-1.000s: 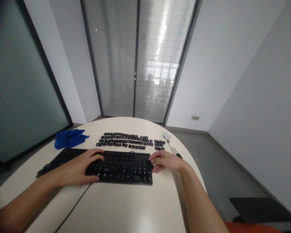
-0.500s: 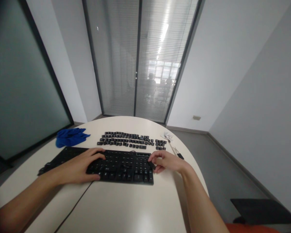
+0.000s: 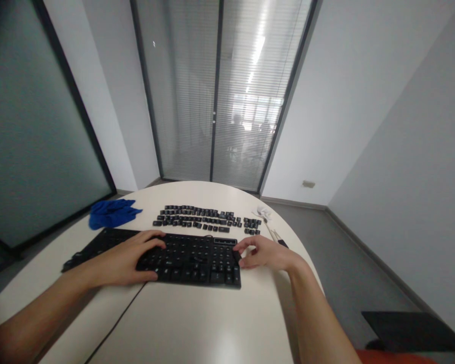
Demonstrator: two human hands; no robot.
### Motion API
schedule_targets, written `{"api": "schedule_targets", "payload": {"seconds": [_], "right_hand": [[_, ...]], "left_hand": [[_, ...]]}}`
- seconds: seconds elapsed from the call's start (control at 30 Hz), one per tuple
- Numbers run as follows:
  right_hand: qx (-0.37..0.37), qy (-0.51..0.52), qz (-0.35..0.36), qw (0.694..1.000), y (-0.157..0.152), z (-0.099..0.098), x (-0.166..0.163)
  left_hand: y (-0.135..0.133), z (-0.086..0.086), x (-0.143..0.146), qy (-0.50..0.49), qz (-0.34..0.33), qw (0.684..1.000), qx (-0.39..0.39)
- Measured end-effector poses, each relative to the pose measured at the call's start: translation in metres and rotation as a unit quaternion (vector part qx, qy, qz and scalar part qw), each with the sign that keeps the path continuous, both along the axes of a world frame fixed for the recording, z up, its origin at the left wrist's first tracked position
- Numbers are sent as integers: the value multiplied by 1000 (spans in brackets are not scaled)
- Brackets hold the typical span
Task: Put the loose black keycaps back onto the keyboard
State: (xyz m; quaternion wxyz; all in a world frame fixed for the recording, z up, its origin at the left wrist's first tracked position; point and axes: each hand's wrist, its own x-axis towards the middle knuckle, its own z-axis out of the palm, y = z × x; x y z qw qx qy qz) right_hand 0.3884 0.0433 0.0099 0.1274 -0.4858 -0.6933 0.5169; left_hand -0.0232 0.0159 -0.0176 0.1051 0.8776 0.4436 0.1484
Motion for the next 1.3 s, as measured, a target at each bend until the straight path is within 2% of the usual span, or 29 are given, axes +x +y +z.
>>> {"api": "schedule_targets", "payload": {"seconds": [0.33,0.7,1.0,1.3], "right_hand": [[45,-49,-6,998,2,-5,-3],[50,-62,-2,997,4,-6,-5],[108,-113,-23,987,2,-10,-14],[93,-91,-25,991,0,-5,-12]], "left_hand": [[0,-1,0,-8,-4,1000,8],[1,-1,0,-7,-7,1000,6],[0,-1,1,-7,-6,1000,9],[0,0,1,-2,-5,1000,-2]]}}
